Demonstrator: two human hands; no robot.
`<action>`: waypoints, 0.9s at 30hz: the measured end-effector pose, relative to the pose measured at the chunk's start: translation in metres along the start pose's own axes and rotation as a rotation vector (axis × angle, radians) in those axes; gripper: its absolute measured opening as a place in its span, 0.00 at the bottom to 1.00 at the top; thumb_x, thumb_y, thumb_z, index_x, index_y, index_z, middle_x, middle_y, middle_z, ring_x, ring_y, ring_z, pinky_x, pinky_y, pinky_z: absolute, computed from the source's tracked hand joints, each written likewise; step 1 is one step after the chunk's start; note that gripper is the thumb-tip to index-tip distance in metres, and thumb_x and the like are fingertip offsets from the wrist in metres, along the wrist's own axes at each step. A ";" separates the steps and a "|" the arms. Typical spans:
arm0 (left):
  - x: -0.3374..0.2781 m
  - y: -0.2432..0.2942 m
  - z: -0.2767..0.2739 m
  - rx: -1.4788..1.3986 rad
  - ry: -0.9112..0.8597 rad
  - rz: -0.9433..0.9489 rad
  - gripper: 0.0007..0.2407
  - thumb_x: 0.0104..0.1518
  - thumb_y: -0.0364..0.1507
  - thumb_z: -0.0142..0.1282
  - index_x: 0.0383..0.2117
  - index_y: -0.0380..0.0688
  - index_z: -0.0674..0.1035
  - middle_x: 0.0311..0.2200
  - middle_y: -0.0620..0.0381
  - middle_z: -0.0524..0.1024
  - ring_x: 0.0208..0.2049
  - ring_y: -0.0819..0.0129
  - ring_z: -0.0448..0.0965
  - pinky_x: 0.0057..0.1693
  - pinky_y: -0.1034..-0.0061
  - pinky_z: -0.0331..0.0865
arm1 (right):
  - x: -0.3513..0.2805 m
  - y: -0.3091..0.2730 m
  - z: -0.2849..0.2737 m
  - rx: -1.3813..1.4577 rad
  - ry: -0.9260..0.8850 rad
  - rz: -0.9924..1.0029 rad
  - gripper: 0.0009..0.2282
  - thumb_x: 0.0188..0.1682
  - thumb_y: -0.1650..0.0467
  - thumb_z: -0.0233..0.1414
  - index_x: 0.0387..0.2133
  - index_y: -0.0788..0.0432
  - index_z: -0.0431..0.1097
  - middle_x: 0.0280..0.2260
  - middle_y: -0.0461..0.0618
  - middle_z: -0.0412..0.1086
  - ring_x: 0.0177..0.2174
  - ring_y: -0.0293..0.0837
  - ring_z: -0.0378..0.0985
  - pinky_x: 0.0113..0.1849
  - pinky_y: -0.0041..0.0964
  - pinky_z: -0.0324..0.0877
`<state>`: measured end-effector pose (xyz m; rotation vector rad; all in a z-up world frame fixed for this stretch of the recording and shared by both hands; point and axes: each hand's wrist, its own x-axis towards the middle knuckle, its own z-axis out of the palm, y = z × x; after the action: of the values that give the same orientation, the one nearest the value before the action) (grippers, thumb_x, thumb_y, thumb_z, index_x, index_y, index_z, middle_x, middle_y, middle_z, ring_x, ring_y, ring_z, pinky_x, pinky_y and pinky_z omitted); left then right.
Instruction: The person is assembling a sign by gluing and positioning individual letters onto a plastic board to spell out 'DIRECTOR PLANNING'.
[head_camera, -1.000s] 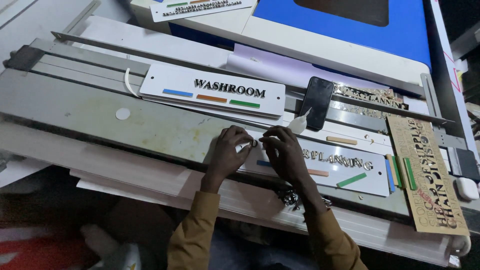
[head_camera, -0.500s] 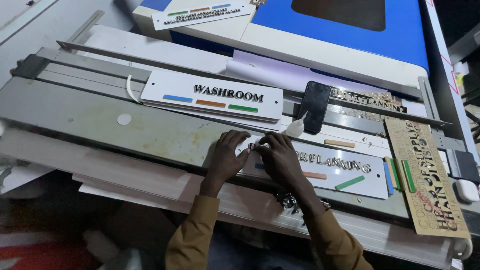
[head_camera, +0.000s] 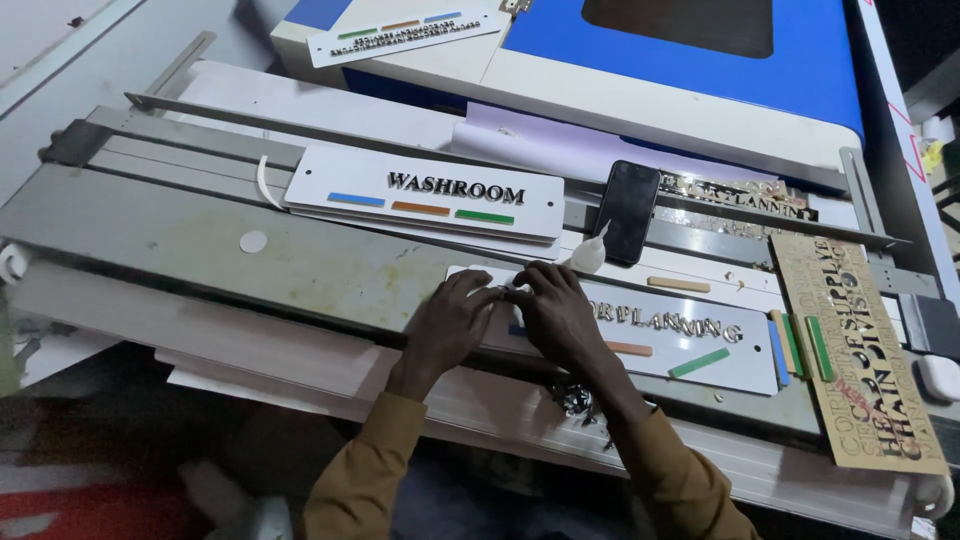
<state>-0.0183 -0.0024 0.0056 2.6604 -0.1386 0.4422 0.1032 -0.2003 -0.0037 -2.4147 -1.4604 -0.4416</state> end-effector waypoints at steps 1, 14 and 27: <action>0.000 -0.003 0.003 -0.001 -0.003 0.000 0.11 0.71 0.30 0.53 0.53 0.54 0.86 0.57 0.51 0.80 0.66 0.50 0.80 0.65 0.59 0.76 | 0.000 0.001 -0.001 0.001 -0.002 0.002 0.07 0.50 0.70 0.63 0.39 0.44 0.86 0.47 0.42 0.79 0.63 0.51 0.74 0.62 0.56 0.69; 0.000 -0.005 0.012 0.127 0.028 0.080 0.09 0.70 0.29 0.53 0.49 0.51 0.85 0.54 0.50 0.81 0.65 0.47 0.80 0.61 0.57 0.80 | -0.008 0.003 0.012 0.085 -0.052 0.089 0.11 0.52 0.73 0.59 0.41 0.43 0.86 0.46 0.45 0.76 0.62 0.55 0.75 0.62 0.57 0.70; -0.003 -0.003 0.024 0.180 0.147 0.060 0.08 0.66 0.26 0.57 0.45 0.53 0.86 0.51 0.54 0.81 0.63 0.49 0.81 0.56 0.59 0.80 | -0.010 0.002 0.022 0.104 -0.036 0.116 0.12 0.50 0.74 0.61 0.41 0.43 0.85 0.48 0.44 0.76 0.64 0.55 0.72 0.64 0.57 0.68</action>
<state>-0.0136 -0.0098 -0.0170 2.7915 -0.1405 0.6981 0.1027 -0.2004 -0.0279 -2.4200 -1.3151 -0.2909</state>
